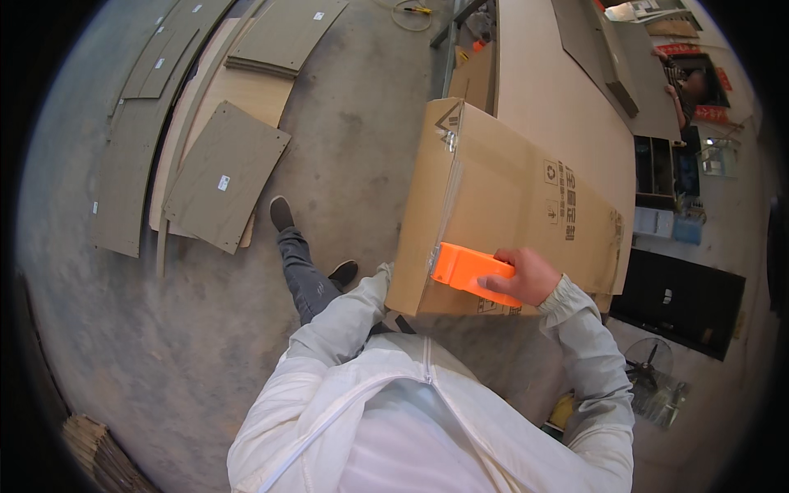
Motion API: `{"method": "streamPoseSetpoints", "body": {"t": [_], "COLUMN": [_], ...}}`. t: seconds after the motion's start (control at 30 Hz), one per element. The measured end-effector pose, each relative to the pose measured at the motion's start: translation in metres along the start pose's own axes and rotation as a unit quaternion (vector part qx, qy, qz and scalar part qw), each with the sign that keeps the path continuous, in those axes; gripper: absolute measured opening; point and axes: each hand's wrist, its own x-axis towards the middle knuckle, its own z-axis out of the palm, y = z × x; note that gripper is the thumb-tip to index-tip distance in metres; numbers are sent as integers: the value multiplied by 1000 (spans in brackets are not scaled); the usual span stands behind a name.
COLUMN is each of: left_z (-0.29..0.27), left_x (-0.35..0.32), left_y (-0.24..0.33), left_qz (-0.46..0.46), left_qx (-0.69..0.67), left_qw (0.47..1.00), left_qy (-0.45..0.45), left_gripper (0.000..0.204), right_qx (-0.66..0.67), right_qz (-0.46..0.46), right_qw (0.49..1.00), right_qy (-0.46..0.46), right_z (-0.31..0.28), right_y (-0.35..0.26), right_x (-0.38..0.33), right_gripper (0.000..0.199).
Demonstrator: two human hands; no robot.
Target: The person uses a handheld tape dispenser to apply clear packing tape to the seams of large cardboard boxes. They fold the box flaps, apply tape along the edges, and press the tape down to secure the package. The person repeats this process on multiple boxes, moving them aside after sealing.
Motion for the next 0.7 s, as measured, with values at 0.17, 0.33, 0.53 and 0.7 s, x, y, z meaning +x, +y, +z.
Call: {"method": "streamPoseSetpoints", "body": {"t": [0.17, 0.33, 0.53, 0.7], "left_z": [22, 71, 167, 195], "left_x": [-21, -144, -189, -164], "left_y": [78, 174, 189, 177], "left_qz": [117, 545, 473, 449], "left_qx": [25, 474, 746, 783], "left_qw": [990, 690, 409, 328], "left_qy": [80, 43, -232, -280], "left_gripper": [39, 50, 65, 71], "right_qx": [1, 39, 6, -68], "right_qz": [-78, 48, 89, 126], "right_qw": [995, 997, 996, 989], "right_qy": [65, 38, 11, 25], "right_z": [15, -26, -35, -40], "right_y": [59, 143, 177, 168], "right_x": [-7, -55, -63, -68], "right_gripper": [47, 47, 45, 46]}}
